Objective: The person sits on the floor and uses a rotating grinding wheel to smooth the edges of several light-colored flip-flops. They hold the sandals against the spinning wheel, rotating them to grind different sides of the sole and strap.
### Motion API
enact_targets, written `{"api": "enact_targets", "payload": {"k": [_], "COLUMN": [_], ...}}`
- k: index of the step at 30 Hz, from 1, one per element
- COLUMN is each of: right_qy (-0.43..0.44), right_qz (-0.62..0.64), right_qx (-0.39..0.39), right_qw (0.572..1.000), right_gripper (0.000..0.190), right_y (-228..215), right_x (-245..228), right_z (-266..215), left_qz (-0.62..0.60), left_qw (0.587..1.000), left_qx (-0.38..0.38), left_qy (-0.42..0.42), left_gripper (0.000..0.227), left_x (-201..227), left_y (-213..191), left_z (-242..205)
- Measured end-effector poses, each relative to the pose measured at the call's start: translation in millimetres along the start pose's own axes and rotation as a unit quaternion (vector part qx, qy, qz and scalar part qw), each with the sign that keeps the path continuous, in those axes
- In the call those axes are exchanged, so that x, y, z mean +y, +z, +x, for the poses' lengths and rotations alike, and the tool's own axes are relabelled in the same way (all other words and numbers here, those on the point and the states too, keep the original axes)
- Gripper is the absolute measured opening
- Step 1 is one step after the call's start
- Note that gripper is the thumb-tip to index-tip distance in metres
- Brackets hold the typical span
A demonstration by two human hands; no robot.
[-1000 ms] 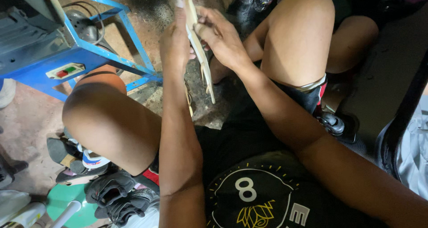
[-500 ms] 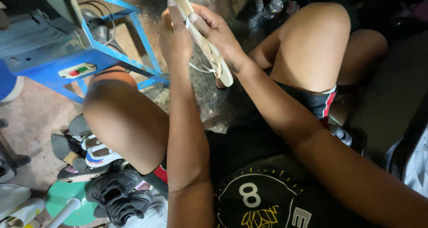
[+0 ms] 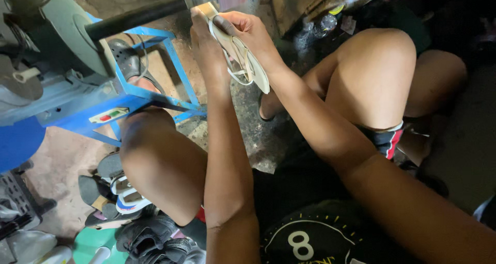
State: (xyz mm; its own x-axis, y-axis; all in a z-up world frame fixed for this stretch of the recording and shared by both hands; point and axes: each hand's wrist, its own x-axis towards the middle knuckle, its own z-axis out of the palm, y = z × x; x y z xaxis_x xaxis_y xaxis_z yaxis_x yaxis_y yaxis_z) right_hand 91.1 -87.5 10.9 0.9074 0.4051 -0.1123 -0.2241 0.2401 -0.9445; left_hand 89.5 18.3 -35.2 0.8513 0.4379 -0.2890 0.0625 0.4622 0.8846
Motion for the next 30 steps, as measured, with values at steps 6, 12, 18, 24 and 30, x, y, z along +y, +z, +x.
{"api": "enact_targets", "payload": {"k": [6,12,18,24,30], "right_qy": [-0.015,-0.029,-0.025,-0.045,-0.041], "right_qz": [-0.041,-0.056,-0.061,-0.037,-0.002], "right_qx": [0.015,0.034,0.033,0.011,-0.004], "right_qw": [0.999,0.997,0.997,0.998,0.999], "right_gripper": [0.031,0.027,0.025,0.024,0.030], "right_y": [-5,-7,-6,-4,-2], "right_x": [4,6,3,1,-1], "right_z": [10,12,10,5,0], "left_qz": [0.307,0.376,0.379,0.354,0.087], "left_qw": [0.924,0.881,0.880,0.893,0.994], "left_qx": [-0.025,-0.021,-0.031,-0.027,-0.012], "left_qy": [0.226,0.287,0.284,0.275,0.066], "left_gripper": [0.041,0.041,0.039,0.038,0.065], "left_x": [-10,-16,-15,-8,5], "left_y": [-7,-10,-10,-7,2], "left_z": [-1,2,2,-2,-6]}}
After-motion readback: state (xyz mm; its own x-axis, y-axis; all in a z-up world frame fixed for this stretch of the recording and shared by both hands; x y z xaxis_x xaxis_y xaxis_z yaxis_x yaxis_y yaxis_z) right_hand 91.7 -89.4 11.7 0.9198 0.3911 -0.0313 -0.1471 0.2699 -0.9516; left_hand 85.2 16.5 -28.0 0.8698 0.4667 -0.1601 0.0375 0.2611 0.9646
